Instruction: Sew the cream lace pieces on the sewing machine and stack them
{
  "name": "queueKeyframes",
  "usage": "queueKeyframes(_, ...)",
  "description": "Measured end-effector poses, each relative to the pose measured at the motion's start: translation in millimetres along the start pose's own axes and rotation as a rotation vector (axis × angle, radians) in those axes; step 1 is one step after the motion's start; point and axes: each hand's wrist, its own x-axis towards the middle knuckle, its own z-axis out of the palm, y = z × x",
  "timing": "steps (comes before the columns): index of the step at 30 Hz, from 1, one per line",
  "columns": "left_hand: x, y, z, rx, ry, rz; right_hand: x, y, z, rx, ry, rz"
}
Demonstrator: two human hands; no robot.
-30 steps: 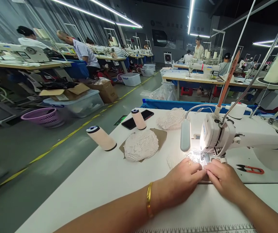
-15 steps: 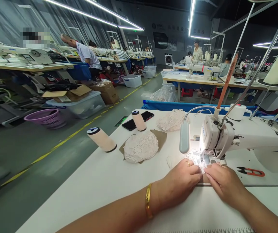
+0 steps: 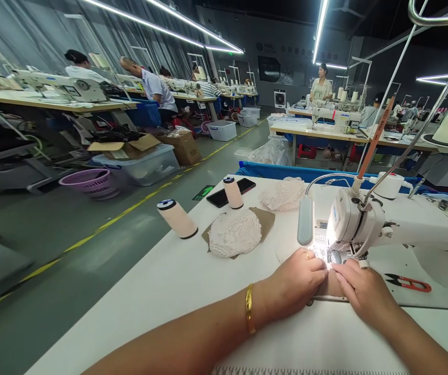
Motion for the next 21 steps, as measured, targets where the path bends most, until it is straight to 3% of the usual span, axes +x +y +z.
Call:
queueKeyframes(14,14,-10,3.1,0.046,-0.031,-0.087,3,8,8,-0.007,0.035,0.070)
queueKeyframes(21,18,-13,8.2,-0.331,0.090,-0.398,2,10,12,0.023,0.011,0.108)
